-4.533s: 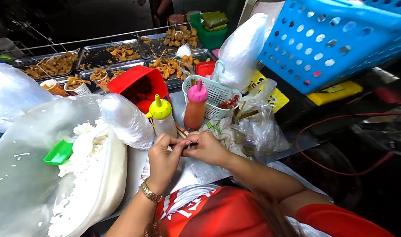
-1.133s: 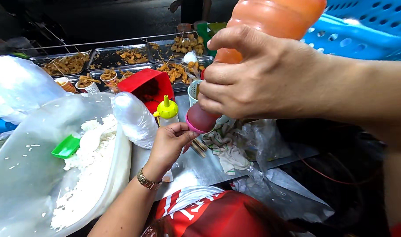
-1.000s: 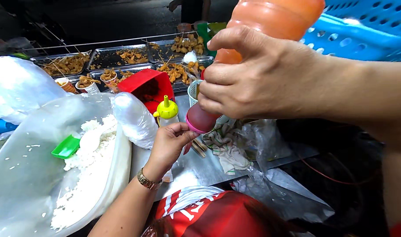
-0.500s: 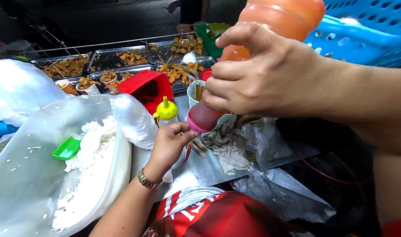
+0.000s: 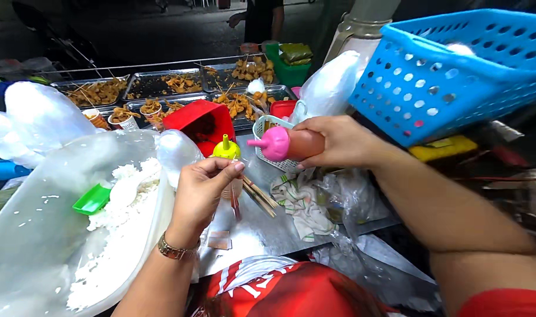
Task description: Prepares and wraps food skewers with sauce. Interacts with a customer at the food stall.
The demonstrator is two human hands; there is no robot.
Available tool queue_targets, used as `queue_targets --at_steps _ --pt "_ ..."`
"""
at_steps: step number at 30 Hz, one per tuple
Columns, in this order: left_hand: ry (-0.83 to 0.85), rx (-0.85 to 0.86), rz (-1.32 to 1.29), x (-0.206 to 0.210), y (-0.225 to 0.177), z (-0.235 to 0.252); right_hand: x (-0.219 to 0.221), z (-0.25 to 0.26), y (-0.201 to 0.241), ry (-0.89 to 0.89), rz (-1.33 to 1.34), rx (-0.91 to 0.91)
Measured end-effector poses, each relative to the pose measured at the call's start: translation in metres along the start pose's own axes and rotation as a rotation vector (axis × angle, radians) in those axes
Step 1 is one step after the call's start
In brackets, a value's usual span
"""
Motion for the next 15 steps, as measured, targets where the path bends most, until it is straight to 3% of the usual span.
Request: queue_targets --at_steps 5,8,12,15 --pt "0.042 -0.021 -0.153 0.011 0.008 0.002 0.066 0.016 -0.017 -0.17 0.528 0.44" --pt "0.058 -0.012 -0.223 0.014 0.014 0.003 0.1 0.026 -0.03 -0.252 0.573 0.537" --pt "-0.001 -0.07 -0.302 0.018 0.022 0.001 0.095 0.021 -0.029 -0.325 0.367 0.489" --pt "0.024 -0.066 -0.338 0.023 0.026 0.004 0.068 0.001 0.002 -0.576 0.156 0.267"
Point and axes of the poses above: each hand's wrist, its own z-axis towards the middle knuckle, its own x-axis out of the palm, y = z × x, the point moved 3 cm from there along z, towards the middle knuckle, and after that the axes turned 1 degree about -y, right-handed, at the moved point
